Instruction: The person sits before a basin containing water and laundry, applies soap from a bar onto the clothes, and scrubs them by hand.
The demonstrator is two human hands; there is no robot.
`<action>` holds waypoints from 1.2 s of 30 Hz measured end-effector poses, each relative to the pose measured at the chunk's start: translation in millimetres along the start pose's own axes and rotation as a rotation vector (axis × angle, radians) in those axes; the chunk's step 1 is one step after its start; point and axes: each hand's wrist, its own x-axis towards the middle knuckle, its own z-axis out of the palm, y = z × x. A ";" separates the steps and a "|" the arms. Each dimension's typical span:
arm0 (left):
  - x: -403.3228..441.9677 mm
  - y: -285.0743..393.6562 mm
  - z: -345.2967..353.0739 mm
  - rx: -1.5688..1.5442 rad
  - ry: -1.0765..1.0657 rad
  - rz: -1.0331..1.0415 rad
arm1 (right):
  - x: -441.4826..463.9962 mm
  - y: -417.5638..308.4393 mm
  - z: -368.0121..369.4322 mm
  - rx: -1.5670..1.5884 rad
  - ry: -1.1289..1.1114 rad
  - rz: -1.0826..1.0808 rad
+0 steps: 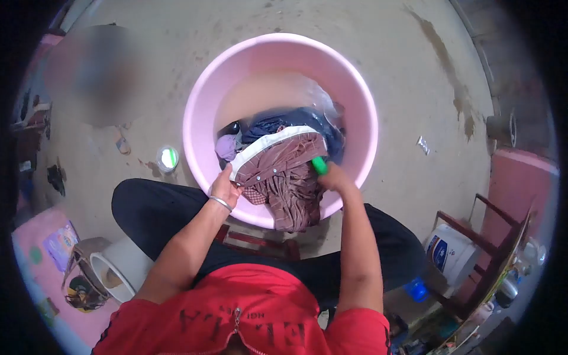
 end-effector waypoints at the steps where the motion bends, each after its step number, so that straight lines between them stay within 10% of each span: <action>1: -4.0 2.4 5.1 -0.050 -0.004 0.004 | -11.0 -5.4 10.7 -0.240 0.151 -0.049; 8: 9.0 -16.8 12.6 -0.047 -0.057 0.013 | -19.6 -134.5 76.6 -0.537 0.593 -0.630; 14: 4.8 -37.7 2.8 0.014 -0.064 0.127 | 61.1 -138.3 100.5 -1.058 0.586 -0.438; 22: -9.0 -5.5 -16.6 -0.139 0.035 0.004 | 47.1 -132.0 65.1 -0.610 0.706 -0.222; 27: -32.9 4.1 10.9 -0.040 0.253 -0.082 | 4.6 -129.0 136.4 -0.890 0.599 -0.730; 36: -48.1 10.5 -16.8 -0.133 0.099 0.080 | 47.8 -68.4 30.6 -0.621 0.789 -0.033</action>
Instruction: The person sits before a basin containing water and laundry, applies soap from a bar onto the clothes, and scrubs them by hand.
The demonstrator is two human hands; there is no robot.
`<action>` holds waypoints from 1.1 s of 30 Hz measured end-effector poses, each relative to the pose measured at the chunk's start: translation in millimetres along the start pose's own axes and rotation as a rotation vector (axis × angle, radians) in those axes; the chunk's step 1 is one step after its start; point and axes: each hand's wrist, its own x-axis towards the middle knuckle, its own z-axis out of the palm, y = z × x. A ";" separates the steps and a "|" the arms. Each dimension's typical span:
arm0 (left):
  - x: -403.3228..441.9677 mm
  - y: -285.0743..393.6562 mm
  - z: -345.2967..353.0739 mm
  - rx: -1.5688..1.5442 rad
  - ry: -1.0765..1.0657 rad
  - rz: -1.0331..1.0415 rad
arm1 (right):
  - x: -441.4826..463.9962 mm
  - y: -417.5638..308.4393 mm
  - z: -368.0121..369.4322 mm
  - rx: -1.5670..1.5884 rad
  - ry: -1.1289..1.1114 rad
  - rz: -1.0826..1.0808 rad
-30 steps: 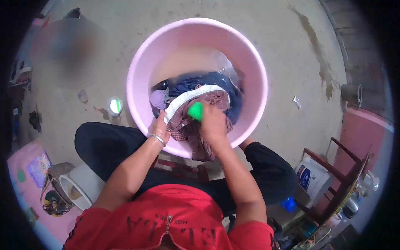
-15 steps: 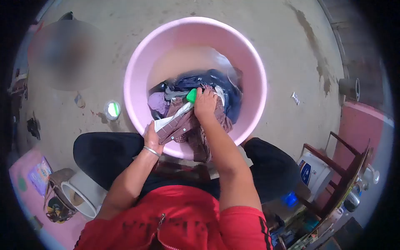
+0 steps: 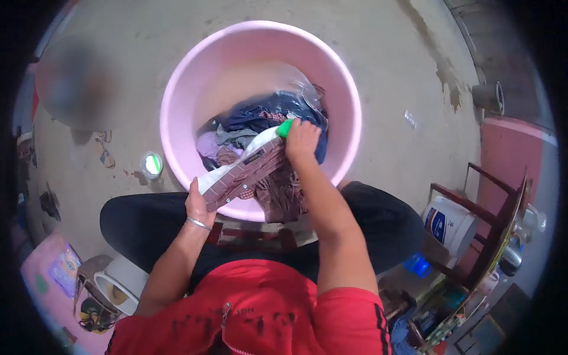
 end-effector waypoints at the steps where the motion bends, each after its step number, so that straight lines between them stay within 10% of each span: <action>1: 2.4 -0.6 0.4 0.011 -0.034 0.009 | -5.4 7.6 -10.2 0.003 -0.023 -0.005; 10: -37.3 40.2 38.5 0.219 -0.392 -0.011 | -23.8 65.5 40.9 -0.183 0.110 -0.121; 16: -12.1 29.6 131.5 0.232 -0.635 -0.132 | -45.7 54.5 5.1 0.522 -0.292 0.208; 19: 76.7 -4.4 110.1 1.351 -0.415 0.796 | -51.8 61.9 18.1 0.743 -0.217 0.315; 22: 122.7 -35.7 67.3 1.632 -0.079 1.050 | -53.0 62.4 24.8 0.935 -0.047 0.337; 26: 119.0 -48.7 55.3 1.500 -0.216 0.713 | -49.3 19.6 -43.3 1.100 -0.131 0.272; 31: 73.3 -54.1 50.4 1.594 -0.320 0.586 | -20.0 -32.8 -15.3 0.259 -0.100 -0.217; 33: 56.3 -39.2 37.3 1.702 -0.441 0.641 | 9.7 -4.8 -4.0 0.291 -0.128 0.136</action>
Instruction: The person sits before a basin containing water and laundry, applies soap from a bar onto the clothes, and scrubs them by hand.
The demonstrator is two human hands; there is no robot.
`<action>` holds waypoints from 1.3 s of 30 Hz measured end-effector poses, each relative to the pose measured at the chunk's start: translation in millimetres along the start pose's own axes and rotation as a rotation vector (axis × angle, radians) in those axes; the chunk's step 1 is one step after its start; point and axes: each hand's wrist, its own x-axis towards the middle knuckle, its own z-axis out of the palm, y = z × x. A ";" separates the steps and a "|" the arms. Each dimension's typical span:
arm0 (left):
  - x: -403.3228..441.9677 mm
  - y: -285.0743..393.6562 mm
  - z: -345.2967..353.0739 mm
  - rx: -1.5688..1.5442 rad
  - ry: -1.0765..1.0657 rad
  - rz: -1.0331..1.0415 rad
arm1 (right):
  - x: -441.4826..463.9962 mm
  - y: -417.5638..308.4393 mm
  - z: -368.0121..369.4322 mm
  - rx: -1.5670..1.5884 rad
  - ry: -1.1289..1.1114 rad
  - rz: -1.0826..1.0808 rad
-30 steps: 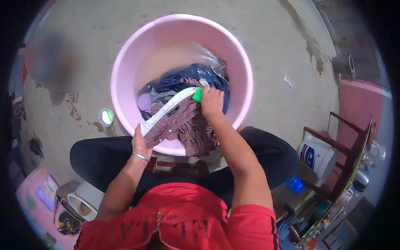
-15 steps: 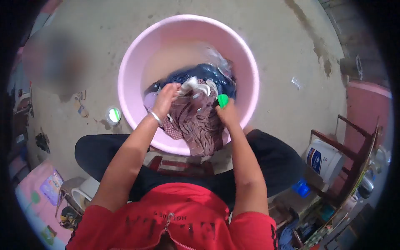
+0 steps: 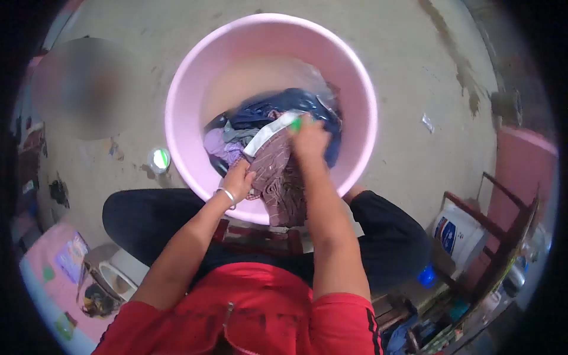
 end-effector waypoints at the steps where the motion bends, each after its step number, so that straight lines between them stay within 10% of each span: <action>1: -5.4 -12.8 -1.1 0.002 0.002 -0.024 | 19.5 25.7 12.0 -0.039 0.068 0.149; 4: 18.9 -94.7 46.3 -0.554 -0.261 -0.114 | 24.3 55.1 -6.7 0.129 -0.006 0.147; 12: 19.3 0.2 -32.2 -1.497 -0.316 -0.383 | -17.7 19.0 31.9 0.236 0.013 -0.102; 17: 20.8 56.5 -98.7 -1.335 -0.074 -0.504 | 8.2 47.4 5.5 0.577 0.170 0.162; 23: 77.2 -8.6 -6.8 -1.378 0.140 -0.517 | -92.4 -67.0 19.1 1.246 0.058 -0.087; 27: 47.7 40.8 -49.2 -1.425 -0.032 -0.509 | -96.7 -51.9 66.8 1.087 0.002 0.002; 34: 54.3 48.1 -47.2 -1.732 -0.404 -0.351 | -84.0 1.2 35.6 1.899 -0.362 0.323; 39: 41.9 56.6 20.8 -1.655 -0.042 -0.405 | -96.3 -23.8 19.2 1.356 -0.136 0.063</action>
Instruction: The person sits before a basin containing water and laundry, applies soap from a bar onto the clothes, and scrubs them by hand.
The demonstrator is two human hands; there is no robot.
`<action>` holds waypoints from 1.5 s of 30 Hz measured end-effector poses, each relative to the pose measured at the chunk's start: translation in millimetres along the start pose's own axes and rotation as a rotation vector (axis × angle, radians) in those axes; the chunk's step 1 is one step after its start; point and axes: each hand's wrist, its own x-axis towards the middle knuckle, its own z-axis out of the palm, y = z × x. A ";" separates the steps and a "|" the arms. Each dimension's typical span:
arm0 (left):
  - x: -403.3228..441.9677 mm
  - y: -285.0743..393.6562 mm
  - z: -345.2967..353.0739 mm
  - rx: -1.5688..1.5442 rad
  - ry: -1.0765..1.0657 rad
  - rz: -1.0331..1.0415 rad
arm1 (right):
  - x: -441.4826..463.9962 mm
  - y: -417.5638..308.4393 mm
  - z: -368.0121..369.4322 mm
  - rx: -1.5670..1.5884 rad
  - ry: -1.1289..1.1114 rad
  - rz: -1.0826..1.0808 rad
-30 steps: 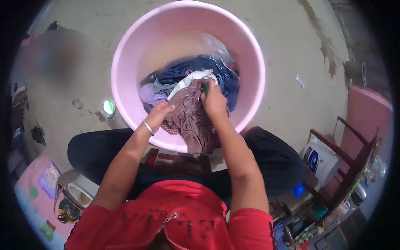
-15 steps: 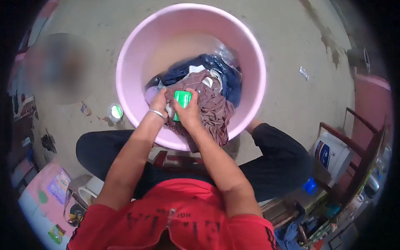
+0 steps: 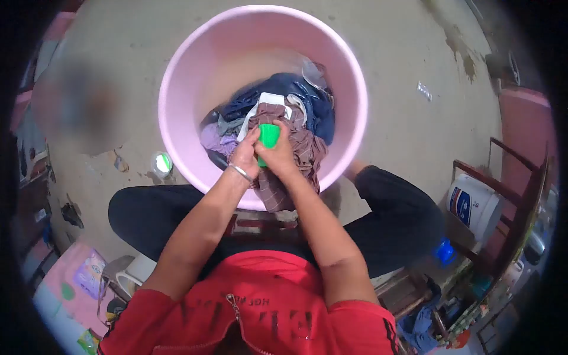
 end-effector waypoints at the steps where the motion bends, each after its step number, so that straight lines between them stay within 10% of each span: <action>1: -4.5 -1.1 4.0 0.004 -0.007 0.004 | 3.3 5.7 3.8 -0.194 0.067 -0.050; 8: -28.8 17.9 -8.7 0.510 0.025 0.409 | -0.7 13.2 -12.1 -0.011 0.233 0.142; 12: 23.3 -4.4 -69.1 0.163 -0.001 -0.252 | 3.5 8.9 -17.1 0.159 0.016 0.235; 15: -17.1 -1.5 -15.1 0.124 0.189 -0.311 | 5.1 28.6 -15.0 -0.142 0.132 -0.020; 20: -23.1 -4.7 -22.8 0.587 0.068 0.377 | 7.8 -11.8 -33.8 -0.052 0.141 -0.030; 22: -42.4 5.5 -19.1 0.721 -0.016 0.334 | 6.5 -53.8 -38.8 -0.084 -0.156 -0.220; 28: -64.3 19.2 2.1 -0.391 -0.294 0.084 | 3.7 -64.0 19.4 -0.543 -0.237 -0.347; 45: -60.6 13.5 7.4 -0.233 -0.475 -0.088 | 9.0 -36.6 19.8 -0.699 0.043 -0.169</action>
